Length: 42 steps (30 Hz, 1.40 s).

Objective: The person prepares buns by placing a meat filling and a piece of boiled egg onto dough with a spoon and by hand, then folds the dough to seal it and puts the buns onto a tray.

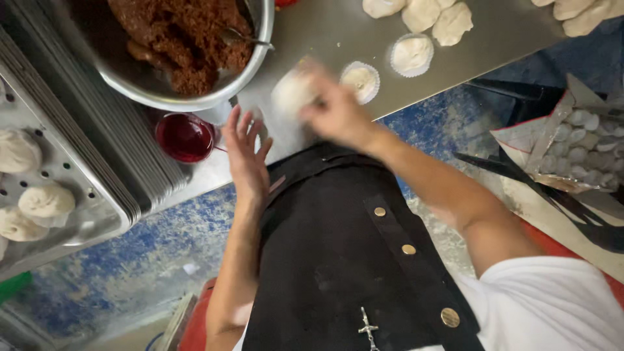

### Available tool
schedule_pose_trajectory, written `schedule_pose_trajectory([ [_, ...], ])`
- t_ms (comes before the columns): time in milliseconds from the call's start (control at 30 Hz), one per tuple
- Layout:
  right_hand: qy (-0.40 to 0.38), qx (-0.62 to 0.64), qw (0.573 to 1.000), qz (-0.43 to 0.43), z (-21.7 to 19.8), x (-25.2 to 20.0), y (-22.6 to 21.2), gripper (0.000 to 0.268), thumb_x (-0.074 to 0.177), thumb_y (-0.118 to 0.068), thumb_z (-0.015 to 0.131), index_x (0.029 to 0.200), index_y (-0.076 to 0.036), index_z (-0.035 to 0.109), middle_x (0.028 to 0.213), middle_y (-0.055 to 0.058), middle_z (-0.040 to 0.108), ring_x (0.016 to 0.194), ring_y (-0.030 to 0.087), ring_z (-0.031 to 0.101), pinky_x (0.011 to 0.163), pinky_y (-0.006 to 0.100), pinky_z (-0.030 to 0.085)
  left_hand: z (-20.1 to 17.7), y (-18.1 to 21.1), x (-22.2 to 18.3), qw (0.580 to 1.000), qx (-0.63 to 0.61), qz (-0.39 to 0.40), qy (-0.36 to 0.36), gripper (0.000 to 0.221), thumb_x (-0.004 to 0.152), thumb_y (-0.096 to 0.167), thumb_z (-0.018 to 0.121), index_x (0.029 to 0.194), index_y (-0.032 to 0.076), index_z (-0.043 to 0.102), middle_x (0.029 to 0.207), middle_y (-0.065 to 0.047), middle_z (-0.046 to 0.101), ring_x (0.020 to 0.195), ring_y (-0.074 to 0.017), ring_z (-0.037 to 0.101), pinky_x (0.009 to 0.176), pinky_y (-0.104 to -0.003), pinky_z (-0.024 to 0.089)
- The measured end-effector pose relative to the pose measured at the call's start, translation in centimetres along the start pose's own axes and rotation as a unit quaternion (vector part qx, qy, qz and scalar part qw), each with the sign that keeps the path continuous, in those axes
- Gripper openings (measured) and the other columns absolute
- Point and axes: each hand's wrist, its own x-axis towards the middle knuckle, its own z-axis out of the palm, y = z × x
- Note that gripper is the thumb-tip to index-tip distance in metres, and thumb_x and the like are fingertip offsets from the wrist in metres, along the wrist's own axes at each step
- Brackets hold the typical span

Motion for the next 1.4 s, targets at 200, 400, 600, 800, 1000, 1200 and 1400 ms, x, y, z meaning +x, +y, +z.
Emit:
schedule_pose_trajectory([
  [200,0.202,-0.309,0.927,-0.069,-9.2,1.9,8.1,0.052,0.098,-0.014,0.083,0.143,-0.006,0.057,0.135,0.018,0.067,0.123,0.04,0.068,0.104,0.05,0.057,7.3,4.0,-3.4,0.981,0.042,0.053,-0.18,0.078,0.108,0.065,0.035,0.162,0.009,0.03,0.163,-0.019,0.04,0.144,-0.0344,0.049,0.115,-0.049,0.044],
  [400,0.382,-0.382,0.841,0.01,-15.4,0.2,15.2,0.045,0.092,-0.018,0.087,0.127,-0.004,0.063,0.126,0.019,0.065,0.117,0.04,0.062,0.098,0.048,0.049,8.8,6.3,-5.0,0.967,0.069,0.046,-0.242,0.076,0.11,0.062,0.035,0.16,0.004,0.032,0.16,-0.018,0.043,0.139,-0.0312,0.053,0.112,-0.044,0.047],
  [600,0.346,-0.066,0.927,0.128,-22.8,-2.2,18.6,0.031,0.093,-0.01,0.081,0.12,-0.007,0.068,0.106,0.008,0.071,0.089,0.021,0.068,0.07,0.034,0.054,6.4,5.8,-2.0,0.973,0.006,0.024,-0.229,0.071,0.109,0.059,0.038,0.153,0.003,0.041,0.151,-0.017,0.052,0.131,-0.0307,0.057,0.106,-0.044,0.049],
  [800,0.164,0.224,0.959,0.057,-17.6,-3.4,4.3,0.011,0.111,-0.014,0.072,0.119,-0.01,0.065,0.096,-0.003,0.06,0.084,0.006,0.052,0.07,0.021,0.042,5.9,5.4,1.2,0.961,-0.11,-0.02,-0.252,0.064,0.112,0.059,0.039,0.151,0.008,0.048,0.136,-0.016,0.064,0.13,-0.0299,0.058,0.11,-0.046,0.046],
  [1000,-0.12,-0.137,0.979,-0.095,-1.7,1.9,-10.5,0.033,0.098,-0.032,0.072,0.113,-0.004,0.062,0.097,0.005,0.055,0.091,0.018,0.054,0.08,0.034,0.046,7.4,7.7,3.5,0.727,-0.519,-0.061,-0.445,0.075,0.113,0.066,0.021,0.164,0.011,0.027,0.167,-0.024,0.042,0.133,-0.0406,0.055,0.112,-0.051,0.044],
  [1200,0.02,-0.266,0.931,-0.25,4.0,3.6,-14.0,0.066,0.108,-0.047,0.049,0.155,-0.007,0.024,0.157,0.015,0.023,0.145,0.025,0.019,0.12,0.039,0.022,12.1,11.2,0.6,0.807,-0.456,0.289,-0.239,0.086,0.099,0.075,0.018,0.168,0.025,0.009,0.17,-0.012,0.024,0.157,-0.0274,0.028,0.129,-0.049,0.027],
  [1400,0.207,-0.284,0.926,-0.139,13.4,7.3,-16.8,0.077,0.109,-0.045,0.059,0.164,-0.008,0.019,0.171,0.02,0.02,0.16,0.032,0.014,0.134,0.042,0.015,4.7,14.4,1.5,0.841,-0.447,0.042,-0.301,0.102,0.095,0.081,0.021,0.172,0.016,0.003,0.175,-0.01,0.012,0.155,-0.0209,0.016,0.126,-0.036,0.023],
])
